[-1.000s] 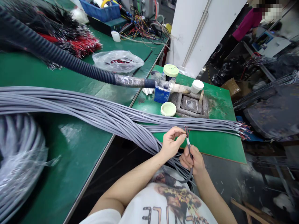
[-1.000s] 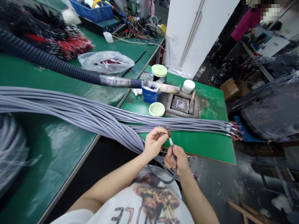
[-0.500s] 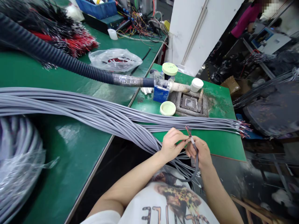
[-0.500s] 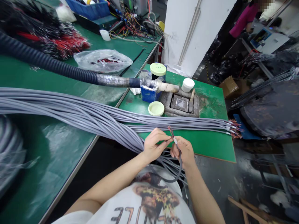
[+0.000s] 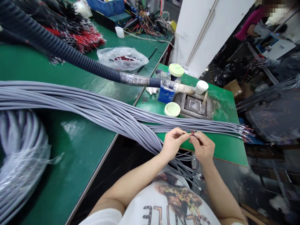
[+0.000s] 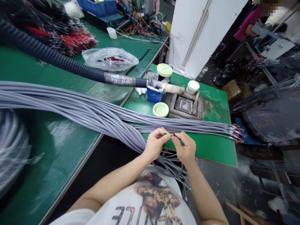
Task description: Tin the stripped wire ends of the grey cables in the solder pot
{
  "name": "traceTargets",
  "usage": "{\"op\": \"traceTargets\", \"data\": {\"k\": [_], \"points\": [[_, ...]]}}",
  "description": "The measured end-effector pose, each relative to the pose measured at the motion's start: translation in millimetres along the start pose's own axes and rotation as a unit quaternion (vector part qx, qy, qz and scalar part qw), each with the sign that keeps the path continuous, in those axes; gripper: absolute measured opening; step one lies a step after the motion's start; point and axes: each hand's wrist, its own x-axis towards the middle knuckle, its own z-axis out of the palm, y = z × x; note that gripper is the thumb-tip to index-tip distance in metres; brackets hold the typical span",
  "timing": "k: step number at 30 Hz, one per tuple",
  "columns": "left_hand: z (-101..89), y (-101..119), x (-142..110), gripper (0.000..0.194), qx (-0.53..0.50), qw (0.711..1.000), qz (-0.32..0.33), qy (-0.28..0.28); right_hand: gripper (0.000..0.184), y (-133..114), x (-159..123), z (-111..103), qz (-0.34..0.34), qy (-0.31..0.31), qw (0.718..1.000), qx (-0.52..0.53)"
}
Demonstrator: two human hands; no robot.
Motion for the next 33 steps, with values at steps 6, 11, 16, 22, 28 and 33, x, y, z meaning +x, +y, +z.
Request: {"op": "traceTargets", "data": {"k": [6, 11, 16, 22, 28, 33], "points": [[-9.8, -1.9, 5.8, 0.028, -0.001, 1.0, 0.014, 0.003, 0.009, -8.2, 16.2, 8.0, -0.007, -0.032, 0.999, -0.001], [-19.3, 5.8, 6.6, 0.023, 0.079, 0.997, 0.022, -0.009, 0.021, -17.8, 51.8, 14.8, -0.014, -0.069, 0.995, -0.067], [-40.4, 19.4, 4.9, 0.011, 0.359, 0.897, 0.24, -0.092, 0.03, -15.6, 113.0, 22.5, -0.057, -0.148, 0.97, -0.186], [-53.5, 13.6, 8.7, 0.013, 0.462, 0.82, 0.312, -0.13, 0.03, 5.1, 157.6, 47.0, -0.072, -0.234, 0.904, -0.349], [-53.7, 11.3, 9.7, 0.014, 0.468, 0.808, 0.33, -0.14, 0.03, 18.1, 163.9, 58.8, -0.084, -0.256, 0.858, -0.438], [-55.7, 11.7, 9.5, 0.011, 0.467, 0.805, 0.339, -0.142, 0.03, 17.7, 164.7, 58.6, -0.09, -0.259, 0.853, -0.444]]}}
